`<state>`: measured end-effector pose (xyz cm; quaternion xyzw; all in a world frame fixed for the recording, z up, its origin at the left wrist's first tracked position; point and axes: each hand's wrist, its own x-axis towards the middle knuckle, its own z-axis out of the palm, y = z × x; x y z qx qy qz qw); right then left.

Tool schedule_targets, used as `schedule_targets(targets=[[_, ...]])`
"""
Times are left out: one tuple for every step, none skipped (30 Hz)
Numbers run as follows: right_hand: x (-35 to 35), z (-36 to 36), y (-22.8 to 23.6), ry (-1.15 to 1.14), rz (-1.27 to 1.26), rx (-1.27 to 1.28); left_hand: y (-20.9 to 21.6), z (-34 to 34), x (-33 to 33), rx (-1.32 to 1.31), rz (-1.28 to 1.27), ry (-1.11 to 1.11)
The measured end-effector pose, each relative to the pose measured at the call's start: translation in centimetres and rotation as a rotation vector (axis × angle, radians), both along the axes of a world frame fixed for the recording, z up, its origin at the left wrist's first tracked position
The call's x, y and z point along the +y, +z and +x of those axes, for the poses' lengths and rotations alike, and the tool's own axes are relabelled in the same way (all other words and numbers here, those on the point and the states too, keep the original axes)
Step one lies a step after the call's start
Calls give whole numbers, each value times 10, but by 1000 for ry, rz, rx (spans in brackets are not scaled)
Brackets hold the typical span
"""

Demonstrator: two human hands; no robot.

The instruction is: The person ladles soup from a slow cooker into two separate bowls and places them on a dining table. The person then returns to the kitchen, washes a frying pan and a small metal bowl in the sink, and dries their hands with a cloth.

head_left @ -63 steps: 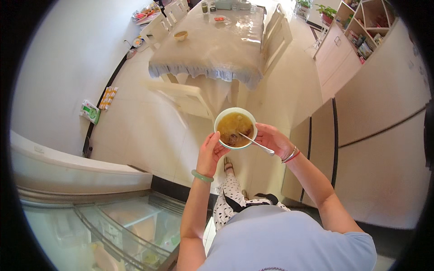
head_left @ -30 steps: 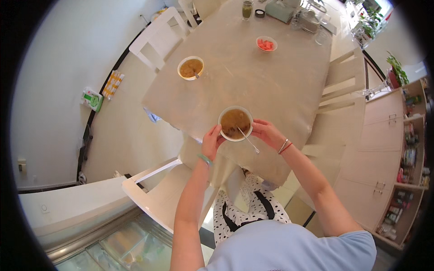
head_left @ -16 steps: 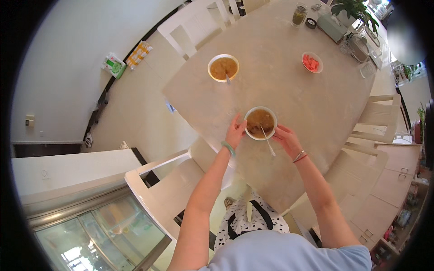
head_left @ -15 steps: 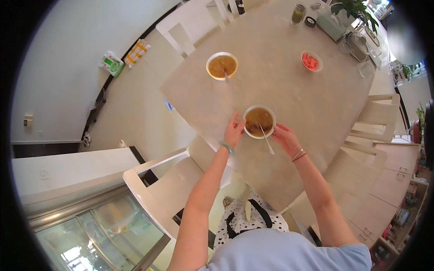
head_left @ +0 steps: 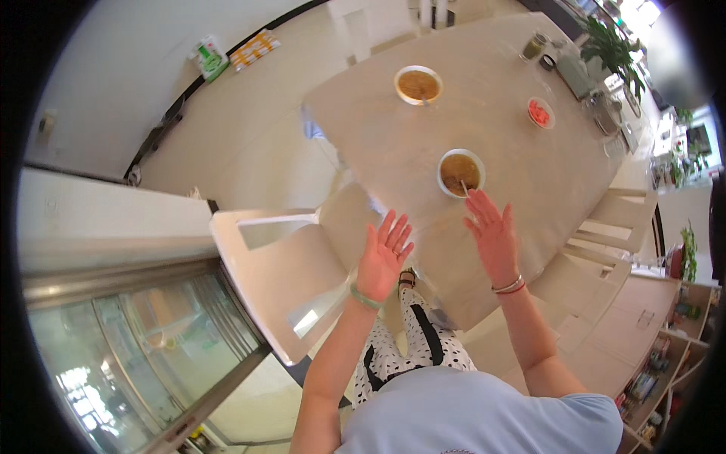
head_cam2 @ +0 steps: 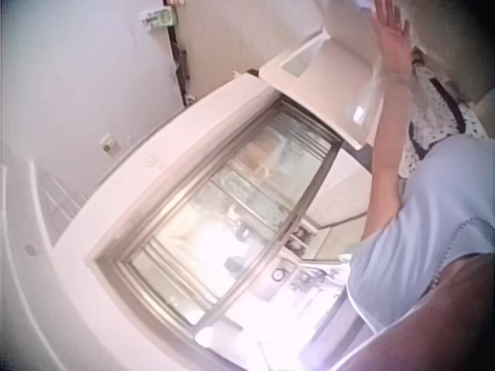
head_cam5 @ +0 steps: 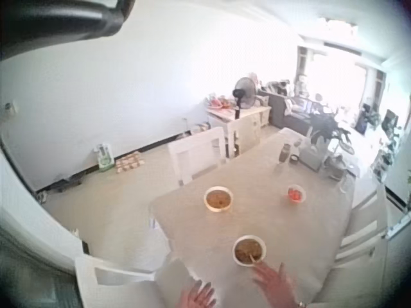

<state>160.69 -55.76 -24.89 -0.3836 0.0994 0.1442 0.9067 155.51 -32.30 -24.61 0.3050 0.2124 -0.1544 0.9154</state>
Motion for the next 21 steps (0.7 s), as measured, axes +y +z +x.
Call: schedule_targets(targets=[[16, -9, 10, 49, 68, -12, 6, -15, 5, -21, -50, 33], [37, -18, 20, 116, 147, -25, 15, -31, 14, -48, -88, 81], [59, -29, 27, 204, 234, -31, 26, -48, 19, -66, -68, 117], [92, -54, 36, 222, 302, -26, 36, -77, 40, -101, -62, 135], [113, -58, 48, 273, 360, -27, 45, -88, 51, -154, -60, 182], [131, -63, 60, 327, 419, -16, 59, -100, 60, -184, -53, 230], [148, -72, 75, 392, 454, 7, 75, -116, 70, -209, -45, 278], [163, -83, 88, 456, 480, 39, 90, -134, 80, -234, -40, 332], [174, -95, 97, 558, 442, 30, 107, -155, 88, -249, -47, 384], [186, -105, 107, 656, 404, 12, 125, -179, 98, -267, -53, 432], [218, -146, 122, 721, 390, -8, 145, -230, 128, -272, -24, 490], [241, -177, 130, 819, 392, 29, 154, -271, 140, -280, -8, 565], [259, -206, 139, 903, 385, 68, 163, -305, 148, -283, 0, 627], [269, -218, 153, 982, 356, 102, 169, -324, 146, -298, -1, 732], [284, -232, 164, 1095, 317, 124, 173, -344, 146, -313, -2, 834], [305, -257, 177, 1164, 318, 166, 181, -372, 154, -323, -1, 909], [339, -288, 186, 1240, 331, 212, 189, -404, 172, -327, 2, 1019], [372, -318, 196, 1313, 342, 261, 198, -436, 189, -329, 5, 1129], [395, -345, 199, 1403, 355, 263, 199, -465, 195, -325, -1, 1247], [415, -367, 206, 1480, 362, 286, 202, -490, 198, -358, -13, 1350], [433, -392, 212, 1550, 380, 306, 205, -516, 202, -395, -16, 1443]])
